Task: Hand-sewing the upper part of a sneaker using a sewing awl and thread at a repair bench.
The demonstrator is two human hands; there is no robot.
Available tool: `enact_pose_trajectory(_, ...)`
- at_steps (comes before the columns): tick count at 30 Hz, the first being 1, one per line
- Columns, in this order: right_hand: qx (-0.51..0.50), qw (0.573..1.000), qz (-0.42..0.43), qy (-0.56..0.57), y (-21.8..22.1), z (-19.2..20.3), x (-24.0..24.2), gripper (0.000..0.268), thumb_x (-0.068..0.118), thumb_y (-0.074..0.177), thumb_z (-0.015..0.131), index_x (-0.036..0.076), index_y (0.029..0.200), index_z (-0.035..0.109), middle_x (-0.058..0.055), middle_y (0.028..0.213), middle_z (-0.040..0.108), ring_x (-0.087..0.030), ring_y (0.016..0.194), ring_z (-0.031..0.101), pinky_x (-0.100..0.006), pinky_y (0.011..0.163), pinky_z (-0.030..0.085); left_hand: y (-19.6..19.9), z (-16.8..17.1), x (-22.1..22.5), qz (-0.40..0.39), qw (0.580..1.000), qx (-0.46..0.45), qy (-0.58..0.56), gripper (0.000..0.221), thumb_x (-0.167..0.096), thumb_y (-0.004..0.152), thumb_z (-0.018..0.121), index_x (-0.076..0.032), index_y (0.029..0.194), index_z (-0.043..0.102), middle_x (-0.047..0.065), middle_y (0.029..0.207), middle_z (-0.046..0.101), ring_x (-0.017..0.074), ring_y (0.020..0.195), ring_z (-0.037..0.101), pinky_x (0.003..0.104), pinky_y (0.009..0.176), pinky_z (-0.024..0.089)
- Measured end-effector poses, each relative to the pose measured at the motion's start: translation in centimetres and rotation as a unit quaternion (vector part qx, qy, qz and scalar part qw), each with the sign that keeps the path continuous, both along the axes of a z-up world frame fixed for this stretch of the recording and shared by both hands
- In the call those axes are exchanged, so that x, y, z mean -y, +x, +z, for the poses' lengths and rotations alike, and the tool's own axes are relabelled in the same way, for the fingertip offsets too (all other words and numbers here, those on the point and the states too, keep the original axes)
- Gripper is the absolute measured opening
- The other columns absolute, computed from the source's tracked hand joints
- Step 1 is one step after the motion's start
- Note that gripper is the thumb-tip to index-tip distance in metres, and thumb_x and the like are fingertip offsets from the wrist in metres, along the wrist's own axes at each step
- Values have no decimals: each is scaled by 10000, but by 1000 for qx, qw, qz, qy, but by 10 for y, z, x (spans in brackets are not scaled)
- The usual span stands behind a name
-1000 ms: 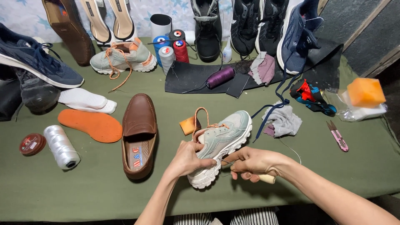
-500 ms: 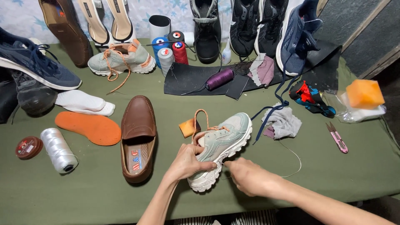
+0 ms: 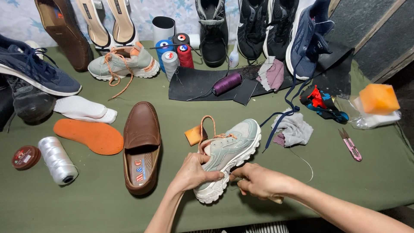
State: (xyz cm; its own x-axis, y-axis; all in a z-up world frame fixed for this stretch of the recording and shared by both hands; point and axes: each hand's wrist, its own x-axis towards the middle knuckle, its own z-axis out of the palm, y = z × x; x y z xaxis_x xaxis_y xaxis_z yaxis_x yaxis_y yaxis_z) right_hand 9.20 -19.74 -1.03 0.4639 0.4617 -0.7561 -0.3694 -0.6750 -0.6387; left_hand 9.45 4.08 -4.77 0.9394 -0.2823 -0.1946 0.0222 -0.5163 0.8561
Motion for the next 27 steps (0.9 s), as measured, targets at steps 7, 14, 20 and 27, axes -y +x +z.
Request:
enact_pose_trajectory(7,338,911,196,-128,-27,-32,-4,430,-90,770,459,96,1155,499,-144,923,643,-476,786,633,-569,624,468,-2,10,3,-1,1000,-20,1,650,-304,685,914,-147,547,298,-73,813,494,138,741,417,275,703,324)
enact_pose_trajectory(14,-177,965,-156,118,13,-7,3,378,32,999,514,-19,1356,624,-82,731,544,-72,436,399,-198,306,331,2,5,0,5,997,-19,-71,706,-238,659,934,-162,602,235,-92,953,564,100,720,389,249,650,269)
enact_pose_trajectory(20,-202,958,-154,133,24,-15,7,369,10,1005,549,-17,1356,657,-88,727,599,-71,441,463,-199,312,323,4,8,-4,10,997,-38,-72,654,-257,671,924,-152,557,289,-54,882,582,6,1040,558,230,723,327)
enact_pose_trajectory(27,317,931,177,-29,-7,-26,-3,216,27,902,442,115,1036,587,-175,851,655,-382,742,573,-474,714,464,3,-7,1,-4,1000,-11,23,687,-345,672,920,-157,577,266,-57,670,372,169,693,308,277,659,301)
